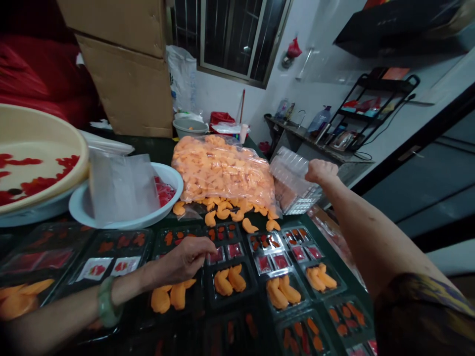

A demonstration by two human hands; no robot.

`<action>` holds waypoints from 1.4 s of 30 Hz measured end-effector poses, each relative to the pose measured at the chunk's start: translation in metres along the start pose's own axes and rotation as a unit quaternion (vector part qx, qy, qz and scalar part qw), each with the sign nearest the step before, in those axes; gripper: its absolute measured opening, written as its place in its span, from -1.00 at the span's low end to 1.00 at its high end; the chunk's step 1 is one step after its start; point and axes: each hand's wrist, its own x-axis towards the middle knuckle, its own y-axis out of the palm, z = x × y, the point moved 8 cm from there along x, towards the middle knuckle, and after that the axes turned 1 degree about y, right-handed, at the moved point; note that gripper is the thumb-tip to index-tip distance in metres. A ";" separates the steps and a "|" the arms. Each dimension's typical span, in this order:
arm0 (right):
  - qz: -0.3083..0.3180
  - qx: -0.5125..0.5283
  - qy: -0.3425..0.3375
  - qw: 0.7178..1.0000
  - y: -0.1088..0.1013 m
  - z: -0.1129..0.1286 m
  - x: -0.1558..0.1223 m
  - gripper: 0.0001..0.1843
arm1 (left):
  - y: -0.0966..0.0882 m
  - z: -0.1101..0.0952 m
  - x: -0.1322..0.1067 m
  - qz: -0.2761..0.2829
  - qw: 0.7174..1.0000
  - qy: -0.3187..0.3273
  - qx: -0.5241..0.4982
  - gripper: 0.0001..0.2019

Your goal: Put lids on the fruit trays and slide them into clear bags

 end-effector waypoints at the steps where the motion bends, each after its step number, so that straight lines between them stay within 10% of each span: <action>1: 0.008 -0.006 0.020 1.000 -0.001 -0.006 0.000 -0.68 | -0.001 0.002 0.003 -0.005 1.000 -0.008 -0.007 -0.71; 9: -0.026 -0.013 0.036 0.999 -0.009 -0.008 -0.007 -0.55 | -0.001 0.009 0.026 -0.039 0.997 -0.032 -0.053 -0.71; 14: -0.146 -0.023 0.024 0.989 -0.062 0.010 -0.027 -0.53 | -0.021 0.024 0.032 -0.136 0.978 -0.103 -0.116 -0.80; 18: -0.204 -0.021 -0.110 0.972 -0.106 0.089 -0.104 -0.62 | -0.041 0.014 0.041 -0.217 0.900 -0.147 -0.347 -0.55; 22: -0.147 0.050 -0.375 0.914 -0.117 0.194 -0.242 -0.76 | -0.071 -0.017 0.037 -0.303 0.772 -0.135 -0.543 -0.64; 25: -0.120 0.176 -0.455 0.865 -0.135 0.217 -0.315 -0.74 | -0.097 -0.026 0.004 -0.364 0.715 -0.146 -0.578 -0.83; 29: -0.143 0.394 -0.328 0.846 -0.168 0.180 -0.326 -0.40 | -0.107 -0.042 -0.056 -0.289 0.749 -0.152 -0.576 -0.80; 32: 0.057 0.483 -0.270 0.831 -0.152 0.180 -0.332 -0.60 | -0.089 -0.057 -0.100 -0.206 0.763 -0.183 -0.585 -0.75; 34: 0.181 0.501 -0.288 0.796 -0.144 0.196 -0.357 -0.62 | -0.081 -0.059 -0.130 -0.244 0.760 -0.224 -0.559 -0.67; 38: 0.023 0.408 -0.300 0.862 -0.172 0.215 -0.412 -0.70 | -0.096 -0.068 -0.198 -0.471 0.752 -0.243 -0.393 -0.33; 42: -0.038 0.274 -0.433 0.858 -0.195 0.260 -0.496 -0.92 | -0.081 -0.097 -0.232 -0.451 0.762 -0.157 -0.437 -0.26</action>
